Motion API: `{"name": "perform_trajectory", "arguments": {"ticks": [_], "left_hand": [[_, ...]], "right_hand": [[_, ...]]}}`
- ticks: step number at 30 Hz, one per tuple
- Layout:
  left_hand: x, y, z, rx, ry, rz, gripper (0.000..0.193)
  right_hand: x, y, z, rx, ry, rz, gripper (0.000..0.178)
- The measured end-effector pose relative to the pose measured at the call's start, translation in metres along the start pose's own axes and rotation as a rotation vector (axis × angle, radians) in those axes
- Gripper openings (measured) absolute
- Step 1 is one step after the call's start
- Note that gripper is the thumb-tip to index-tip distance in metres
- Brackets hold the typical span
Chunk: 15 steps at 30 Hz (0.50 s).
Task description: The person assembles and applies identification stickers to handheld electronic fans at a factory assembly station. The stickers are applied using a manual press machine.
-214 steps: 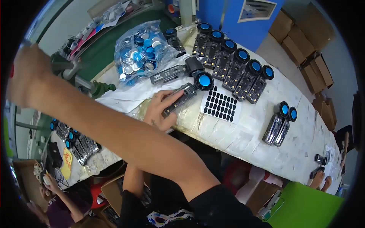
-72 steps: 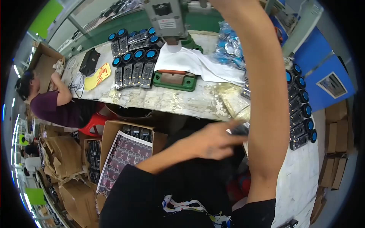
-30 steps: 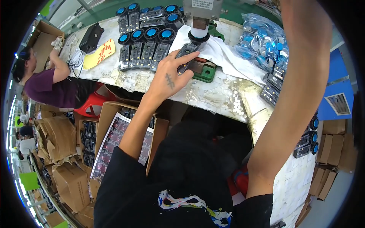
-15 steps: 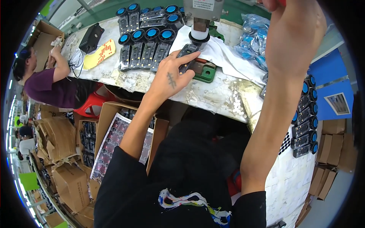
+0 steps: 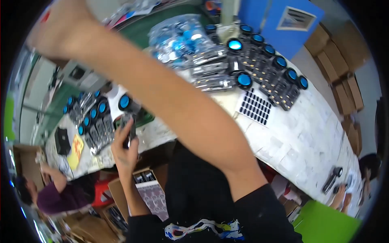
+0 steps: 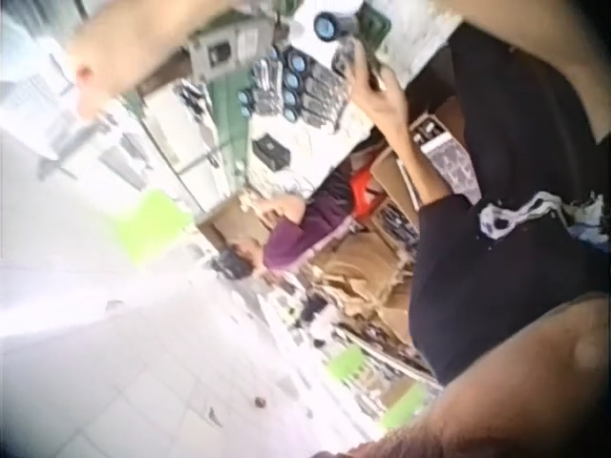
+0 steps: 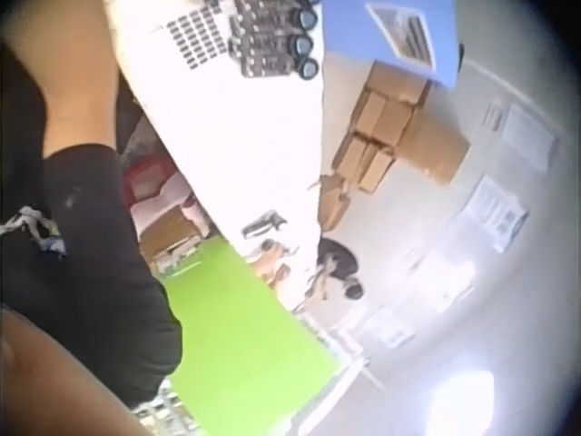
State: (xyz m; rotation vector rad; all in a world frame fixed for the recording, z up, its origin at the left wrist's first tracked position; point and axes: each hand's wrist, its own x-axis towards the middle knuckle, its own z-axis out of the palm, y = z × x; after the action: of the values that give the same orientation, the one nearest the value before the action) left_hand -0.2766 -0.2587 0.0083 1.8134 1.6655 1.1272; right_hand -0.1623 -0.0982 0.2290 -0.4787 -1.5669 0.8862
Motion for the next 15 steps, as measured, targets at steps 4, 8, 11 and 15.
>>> {"name": "perform_trajectory", "arguments": {"ticks": [4,8,11,15], "left_hand": [[-0.004,0.019,0.04,-0.03,-0.078,0.163,0.043],[0.003,0.089,0.107,-0.056,-0.356,0.209,0.047],[0.016,0.109,0.161,-0.191,-0.612,0.478,0.055],[0.025,0.102,0.198,-0.183,-0.627,0.76,0.06]], "right_hand": [[0.01,0.003,0.022,-0.024,0.202,0.01,0.03],[0.008,-0.003,0.029,-0.062,0.16,0.022,0.029],[0.005,-0.009,0.016,-0.128,0.071,-0.004,0.03],[0.007,-0.002,0.014,-0.137,0.12,0.018,0.03]]}}
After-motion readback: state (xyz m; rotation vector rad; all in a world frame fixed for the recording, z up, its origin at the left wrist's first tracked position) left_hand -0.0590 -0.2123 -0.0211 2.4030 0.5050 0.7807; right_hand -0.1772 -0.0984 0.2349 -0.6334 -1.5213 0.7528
